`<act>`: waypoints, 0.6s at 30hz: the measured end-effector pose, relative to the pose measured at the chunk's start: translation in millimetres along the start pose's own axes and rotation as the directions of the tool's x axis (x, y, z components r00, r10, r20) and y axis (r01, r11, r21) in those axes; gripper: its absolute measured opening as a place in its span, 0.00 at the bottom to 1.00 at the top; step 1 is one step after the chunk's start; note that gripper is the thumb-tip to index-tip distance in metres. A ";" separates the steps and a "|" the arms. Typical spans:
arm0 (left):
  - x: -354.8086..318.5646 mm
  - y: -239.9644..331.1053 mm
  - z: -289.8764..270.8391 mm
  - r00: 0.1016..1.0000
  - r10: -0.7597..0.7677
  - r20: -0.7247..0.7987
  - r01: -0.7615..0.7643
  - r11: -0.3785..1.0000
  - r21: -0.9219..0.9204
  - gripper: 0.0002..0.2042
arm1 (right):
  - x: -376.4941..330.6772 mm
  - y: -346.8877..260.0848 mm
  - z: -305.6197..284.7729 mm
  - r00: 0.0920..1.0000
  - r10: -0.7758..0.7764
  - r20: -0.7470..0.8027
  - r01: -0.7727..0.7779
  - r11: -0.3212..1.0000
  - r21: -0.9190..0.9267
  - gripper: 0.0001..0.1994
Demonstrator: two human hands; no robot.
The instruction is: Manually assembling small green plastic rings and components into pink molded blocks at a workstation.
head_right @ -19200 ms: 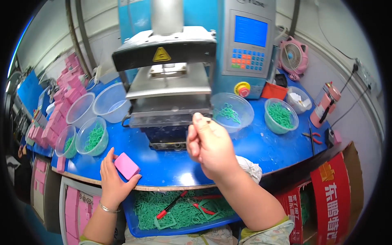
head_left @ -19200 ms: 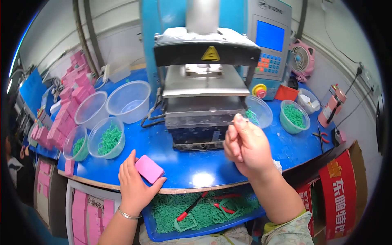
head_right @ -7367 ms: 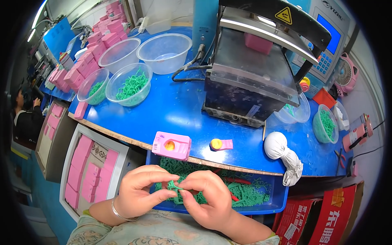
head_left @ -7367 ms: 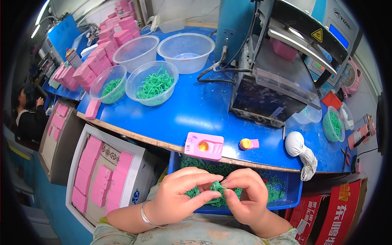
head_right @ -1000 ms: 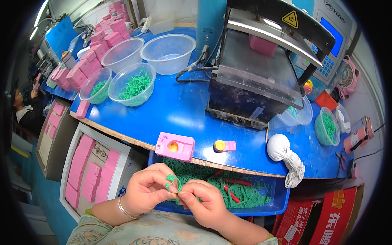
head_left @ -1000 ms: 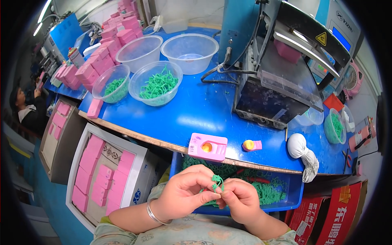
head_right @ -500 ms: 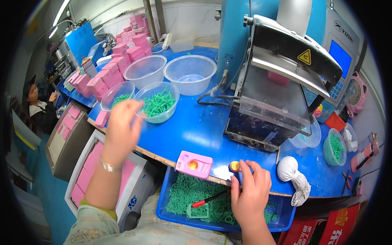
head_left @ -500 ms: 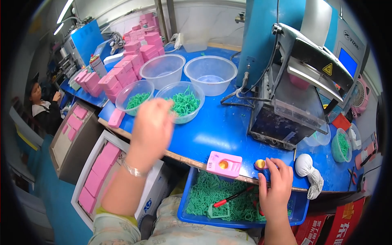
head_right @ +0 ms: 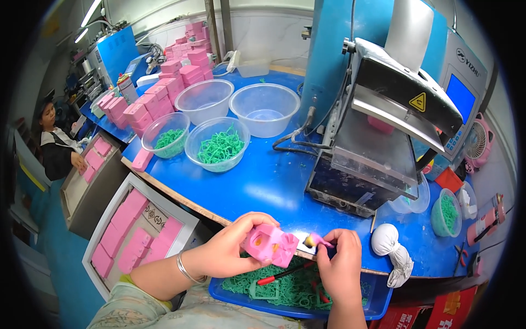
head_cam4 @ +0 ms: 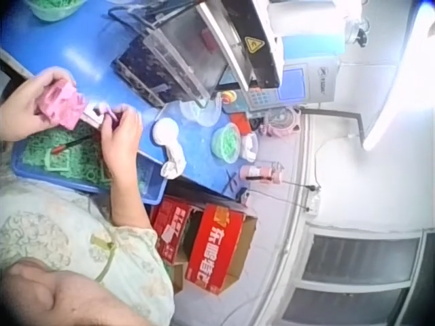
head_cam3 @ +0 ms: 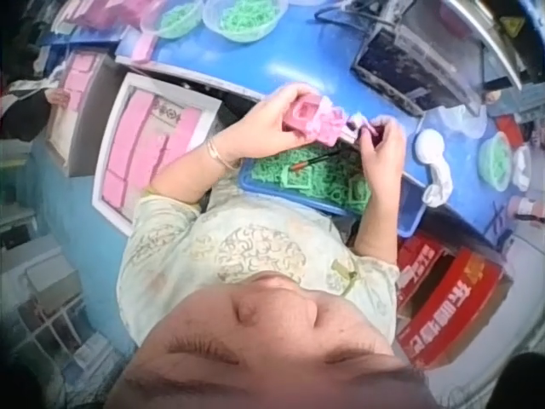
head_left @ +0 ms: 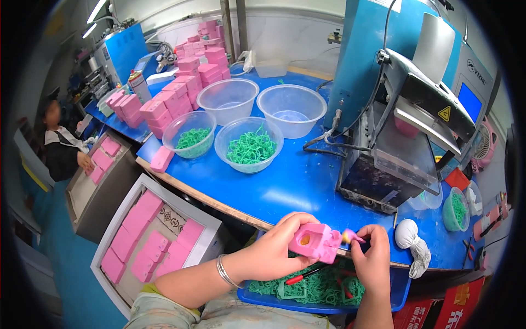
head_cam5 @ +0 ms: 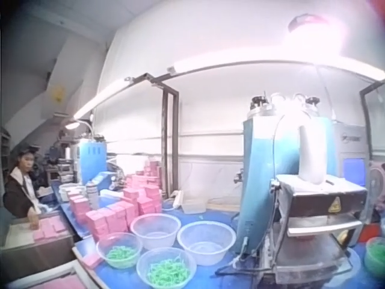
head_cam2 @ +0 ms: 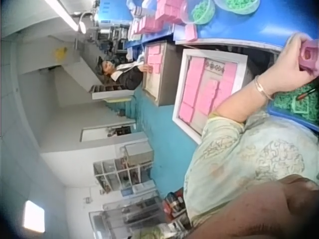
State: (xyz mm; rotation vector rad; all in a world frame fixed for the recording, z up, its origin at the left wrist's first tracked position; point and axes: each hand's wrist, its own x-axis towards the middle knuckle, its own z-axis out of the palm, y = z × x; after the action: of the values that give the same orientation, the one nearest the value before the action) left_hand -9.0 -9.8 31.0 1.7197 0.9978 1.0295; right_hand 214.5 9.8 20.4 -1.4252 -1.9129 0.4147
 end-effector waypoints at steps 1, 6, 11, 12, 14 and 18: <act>-5.4 -3.8 2.2 1.000 -0.012 -0.011 0.012 1.000 0.000 0.25 | -0.5 -0.9 5.5 0.994 0.108 0.010 -0.107 0.964 0.244 0.10; -22.0 2.4 14.2 0.989 -0.117 0.087 0.135 0.960 -0.245 0.25 | -10.3 -36.9 13.5 0.994 -0.065 -0.092 0.112 0.496 0.861 0.09; -19.4 -10.4 27.4 0.997 -0.063 -0.047 0.043 0.936 -0.349 0.18 | -37.9 -56.7 10.8 0.970 -0.235 0.061 0.059 0.471 0.880 0.06; -20.9 -12.7 26.5 0.997 -0.075 -0.015 0.061 0.904 -0.422 0.17 | -40.0 -58.4 10.4 0.965 -0.252 0.073 0.051 0.453 0.890 0.07; -23.4 -13.4 30.4 1.000 -0.026 -0.011 0.015 0.834 -0.552 0.16 | -44.9 -64.7 4.9 0.965 -0.235 0.119 -0.016 0.398 0.917 0.08; -30.8 -8.1 26.3 0.999 -0.007 -0.037 -0.012 0.866 -0.500 0.17 | -47.1 -62.1 -2.1 0.976 -0.217 0.039 0.047 0.378 0.924 0.07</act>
State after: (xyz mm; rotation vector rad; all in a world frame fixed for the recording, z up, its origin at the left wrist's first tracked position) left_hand 3.3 -42.7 9.3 1.2732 0.6682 1.2022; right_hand 179.1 -55.4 44.5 -0.4484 -1.4044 1.3118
